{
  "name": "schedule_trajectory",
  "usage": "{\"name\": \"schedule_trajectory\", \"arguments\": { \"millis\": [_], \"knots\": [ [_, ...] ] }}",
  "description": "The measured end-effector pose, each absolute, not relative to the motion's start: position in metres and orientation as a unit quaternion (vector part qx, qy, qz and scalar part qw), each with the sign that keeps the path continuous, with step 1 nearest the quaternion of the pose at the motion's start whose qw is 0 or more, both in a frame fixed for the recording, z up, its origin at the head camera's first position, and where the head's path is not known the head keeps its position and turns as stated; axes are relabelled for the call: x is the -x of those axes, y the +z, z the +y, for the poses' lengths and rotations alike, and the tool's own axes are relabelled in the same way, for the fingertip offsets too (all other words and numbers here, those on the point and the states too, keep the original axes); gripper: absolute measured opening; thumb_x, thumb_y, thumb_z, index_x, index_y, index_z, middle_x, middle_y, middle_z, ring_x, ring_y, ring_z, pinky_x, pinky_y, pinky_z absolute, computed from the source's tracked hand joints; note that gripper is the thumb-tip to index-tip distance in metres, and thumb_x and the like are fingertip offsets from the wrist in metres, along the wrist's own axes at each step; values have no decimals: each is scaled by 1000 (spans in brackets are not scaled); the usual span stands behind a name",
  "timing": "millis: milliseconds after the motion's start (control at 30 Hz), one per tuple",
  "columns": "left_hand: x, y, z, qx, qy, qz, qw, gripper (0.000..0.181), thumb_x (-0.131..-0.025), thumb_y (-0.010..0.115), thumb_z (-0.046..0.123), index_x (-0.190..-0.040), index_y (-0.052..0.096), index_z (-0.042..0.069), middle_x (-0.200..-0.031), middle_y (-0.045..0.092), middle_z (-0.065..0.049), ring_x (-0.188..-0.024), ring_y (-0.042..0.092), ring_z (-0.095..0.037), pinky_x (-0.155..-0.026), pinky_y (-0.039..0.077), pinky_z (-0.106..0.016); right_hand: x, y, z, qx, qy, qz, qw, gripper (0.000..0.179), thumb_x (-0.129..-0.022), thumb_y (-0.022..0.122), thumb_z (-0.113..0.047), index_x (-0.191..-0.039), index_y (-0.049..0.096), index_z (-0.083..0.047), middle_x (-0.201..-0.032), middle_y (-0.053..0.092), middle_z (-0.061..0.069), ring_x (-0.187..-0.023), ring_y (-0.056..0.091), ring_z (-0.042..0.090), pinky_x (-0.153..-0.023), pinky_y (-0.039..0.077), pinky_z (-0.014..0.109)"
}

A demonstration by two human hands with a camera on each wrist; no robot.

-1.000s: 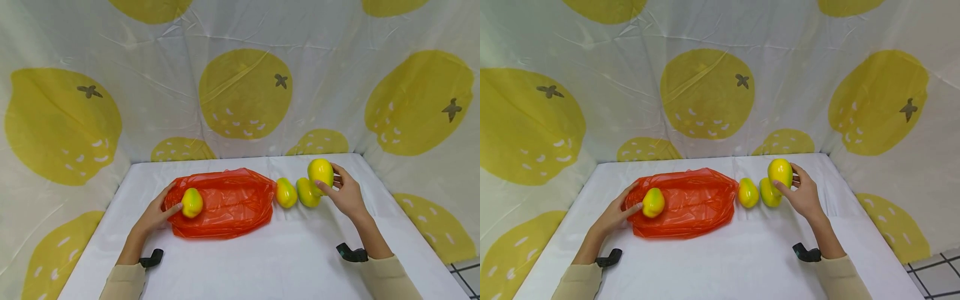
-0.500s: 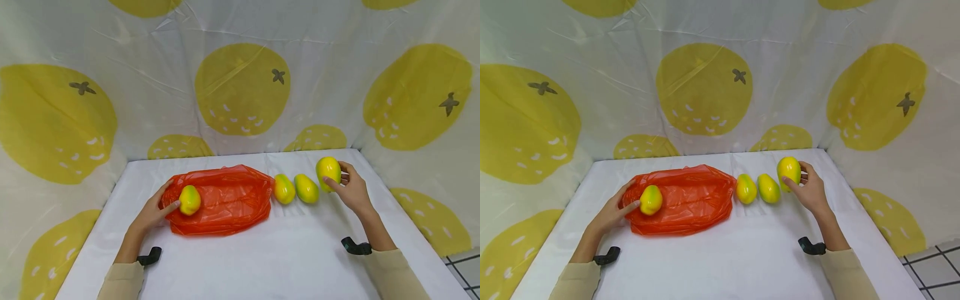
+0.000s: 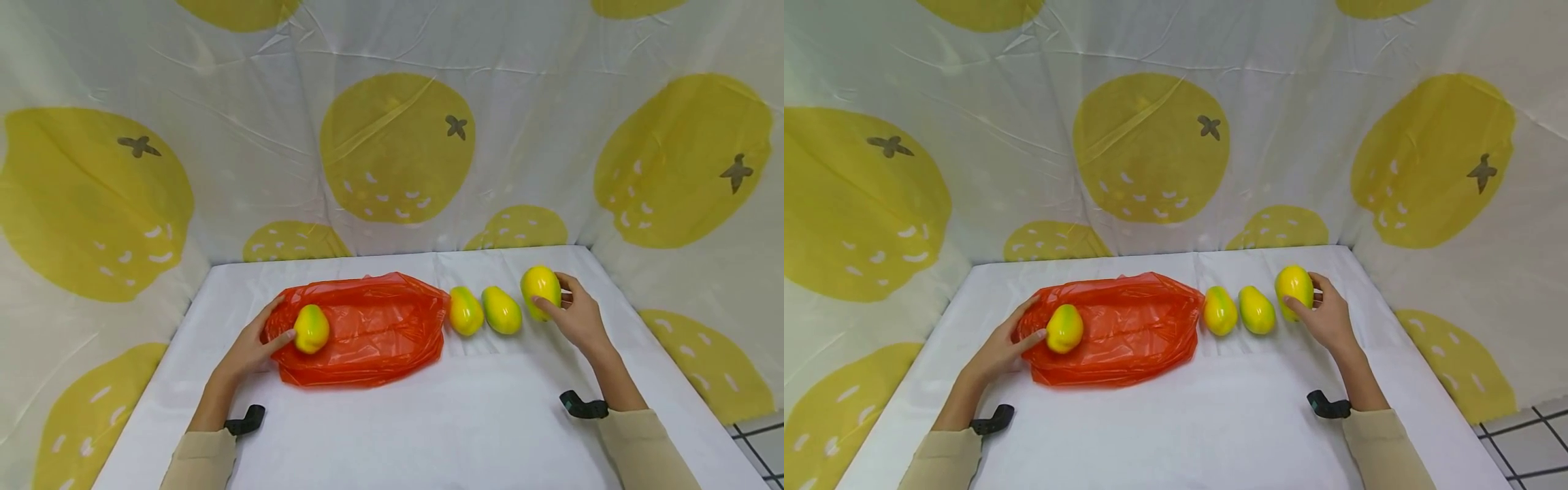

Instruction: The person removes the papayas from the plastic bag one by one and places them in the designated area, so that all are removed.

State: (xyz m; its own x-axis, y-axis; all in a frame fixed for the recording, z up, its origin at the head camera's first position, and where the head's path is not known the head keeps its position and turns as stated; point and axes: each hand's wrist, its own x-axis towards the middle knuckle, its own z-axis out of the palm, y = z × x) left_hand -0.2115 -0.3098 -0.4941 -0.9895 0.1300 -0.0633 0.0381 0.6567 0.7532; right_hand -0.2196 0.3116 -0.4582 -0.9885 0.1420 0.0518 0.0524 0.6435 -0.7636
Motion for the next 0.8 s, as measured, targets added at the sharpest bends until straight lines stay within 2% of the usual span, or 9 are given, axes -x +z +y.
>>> {"name": "schedule_trajectory", "arguments": {
  "millis": [200, 433, 800],
  "knots": [
    [211, -494, -309, -39, 412, 908, 58, 93, -93, 68, 57, -166, 13, 39, -171, 22, -14, -152, 25, -50, -102, 52, -63, 223, -470, 315, 60, 409, -910, 41, 89, -97, 64, -54, -161, 27, -5, -157, 37, 30, -131, 46, 51, -106, 47, 66],
    [209, -493, -308, -41, 413, 908, 57, 92, -94, 67, 57, -166, 13, 36, -171, 23, -15, -151, 26, -50, -105, 49, -65, 228, -481, 316, 60, 404, -913, 27, 87, -98, 63, -51, -161, 26, -3, -157, 36, 31, -132, 46, 51, -109, 45, 65],
    [208, -491, -307, -40, 421, 904, 58, 92, -94, 68, 54, -166, 14, 37, -171, 22, -15, -151, 26, -50, -101, 54, -60, 232, -492, 318, 63, 397, -916, 6, 90, -99, 61, -53, -162, 22, -1, -157, 34, 33, -134, 44, 52, -110, 44, 65]
  ]
}}
